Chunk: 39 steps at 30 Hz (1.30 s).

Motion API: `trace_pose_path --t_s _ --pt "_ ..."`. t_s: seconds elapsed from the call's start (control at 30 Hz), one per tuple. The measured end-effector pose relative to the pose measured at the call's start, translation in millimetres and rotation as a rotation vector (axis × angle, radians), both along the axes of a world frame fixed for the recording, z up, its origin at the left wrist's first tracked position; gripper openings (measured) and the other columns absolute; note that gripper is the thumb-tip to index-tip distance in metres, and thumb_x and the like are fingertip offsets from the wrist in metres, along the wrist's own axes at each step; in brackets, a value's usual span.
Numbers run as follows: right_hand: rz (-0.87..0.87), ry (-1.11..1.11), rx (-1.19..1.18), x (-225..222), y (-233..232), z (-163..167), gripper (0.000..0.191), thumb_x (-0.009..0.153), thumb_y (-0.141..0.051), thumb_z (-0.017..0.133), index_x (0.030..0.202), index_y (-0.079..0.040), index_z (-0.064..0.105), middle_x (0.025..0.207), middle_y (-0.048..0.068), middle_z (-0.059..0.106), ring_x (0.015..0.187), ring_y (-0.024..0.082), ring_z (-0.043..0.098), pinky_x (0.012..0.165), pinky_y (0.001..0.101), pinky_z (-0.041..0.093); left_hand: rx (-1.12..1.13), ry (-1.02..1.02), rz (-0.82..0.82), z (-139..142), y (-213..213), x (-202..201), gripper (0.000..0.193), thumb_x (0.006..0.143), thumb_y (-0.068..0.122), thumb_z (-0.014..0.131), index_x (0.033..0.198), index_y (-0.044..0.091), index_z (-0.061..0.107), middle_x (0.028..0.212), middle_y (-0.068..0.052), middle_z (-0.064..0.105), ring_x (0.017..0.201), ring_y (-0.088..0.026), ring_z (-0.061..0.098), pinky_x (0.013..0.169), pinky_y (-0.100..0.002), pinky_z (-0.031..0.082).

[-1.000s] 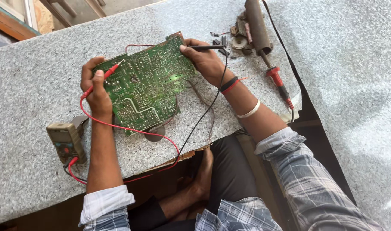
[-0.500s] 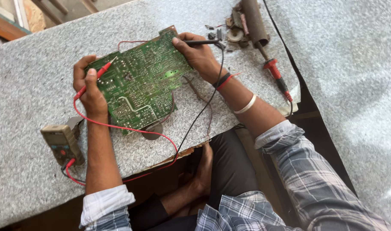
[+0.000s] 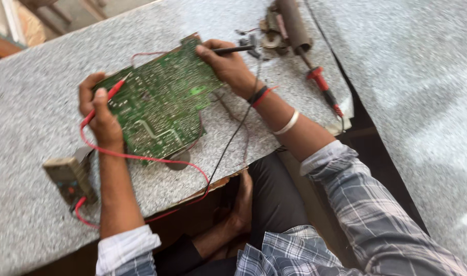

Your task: The person uses a multimeter to test various points on a green circuit board. They hold the board with one hand and probe different areas with the multimeter leads, checking for continuity or voltage.

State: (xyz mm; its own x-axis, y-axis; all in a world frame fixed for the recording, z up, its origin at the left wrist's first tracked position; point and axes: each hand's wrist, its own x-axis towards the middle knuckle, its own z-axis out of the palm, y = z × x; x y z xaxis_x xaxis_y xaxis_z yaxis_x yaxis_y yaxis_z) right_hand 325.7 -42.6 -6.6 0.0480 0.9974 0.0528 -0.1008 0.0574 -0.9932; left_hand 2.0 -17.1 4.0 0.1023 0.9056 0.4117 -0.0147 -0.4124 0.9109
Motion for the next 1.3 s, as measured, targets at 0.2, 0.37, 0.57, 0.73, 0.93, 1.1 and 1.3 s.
trace_pose_path --t_s 0.2,0.37,0.57,0.73,0.93,1.1,1.3 --pt "0.078 0.008 0.098 2 -3 8 0.03 0.106 -0.037 0.067 0.106 -0.007 0.069 0.077 -0.009 0.053 0.067 0.002 0.043 0.056 0.0221 0.035 0.054 0.042 0.024 -2 5 -6 0.036 0.105 0.024 0.053 0.129 -0.001 0.062 0.122 -0.008 0.062 0.112 -0.017 0.058 0.105 -0.033 0.048" --pt "0.068 -0.042 0.06 -1 -4 14 0.024 0.108 -0.032 0.065 0.104 -0.008 0.068 0.073 -0.009 0.052 0.062 0.001 0.043 0.054 0.0206 0.034 0.033 -0.014 -0.028 0 7 -9 0.035 0.105 0.025 0.053 0.129 -0.001 0.059 0.118 -0.007 0.065 0.109 -0.016 0.061 0.102 -0.032 0.05" --pt "0.083 0.084 0.003 3 1 15 0.014 0.105 -0.014 0.057 0.097 -0.008 0.067 0.072 -0.009 0.049 0.059 0.003 0.037 0.052 0.0212 0.029 0.133 0.007 -0.028 -1 13 -9 0.031 0.109 0.021 0.052 0.128 -0.002 0.061 0.12 -0.007 0.065 0.112 -0.016 0.061 0.105 -0.032 0.049" --pt "0.13 0.241 0.056 2 8 0 0.015 0.1 -0.003 0.053 0.094 -0.004 0.066 0.082 -0.005 0.055 0.071 0.006 0.042 0.067 0.024 0.035 0.111 -0.063 -0.105 -6 15 -15 0.027 0.111 0.02 0.051 0.124 -0.001 0.061 0.111 -0.005 0.066 0.103 -0.012 0.061 0.097 -0.03 0.051" --pt "0.108 0.351 0.059 5 10 -7 0.014 0.101 0.003 0.056 0.091 -0.004 0.063 0.086 -0.003 0.056 0.078 0.008 0.045 0.075 0.0252 0.038 0.101 -0.04 -0.063 -13 17 -18 0.023 0.114 0.021 0.052 0.112 -0.001 0.06 0.094 0.001 0.055 0.088 -0.008 0.05 0.084 -0.028 0.048" --pt "0.141 0.34 0.05 5 10 -3 0.015 0.097 0.003 0.053 0.092 -0.003 0.065 0.089 -0.001 0.06 0.08 0.009 0.051 0.079 0.0248 0.042 0.117 -0.044 -0.069 -17 21 -18 0.024 0.113 0.022 0.052 0.111 -0.001 0.06 0.095 0.001 0.056 0.089 -0.008 0.051 0.087 -0.03 0.048" --pt "0.148 0.392 0.035 4 8 -1 0.015 0.096 0.005 0.052 0.089 -0.003 0.063 0.09 0.0 0.06 0.083 0.011 0.054 0.082 0.0269 0.045 0.105 -0.042 -0.054 -20 24 -20 0.031 0.113 0.023 0.055 0.093 0.0 0.056 0.085 0.003 0.053 0.08 -0.008 0.046 0.077 -0.032 0.043"
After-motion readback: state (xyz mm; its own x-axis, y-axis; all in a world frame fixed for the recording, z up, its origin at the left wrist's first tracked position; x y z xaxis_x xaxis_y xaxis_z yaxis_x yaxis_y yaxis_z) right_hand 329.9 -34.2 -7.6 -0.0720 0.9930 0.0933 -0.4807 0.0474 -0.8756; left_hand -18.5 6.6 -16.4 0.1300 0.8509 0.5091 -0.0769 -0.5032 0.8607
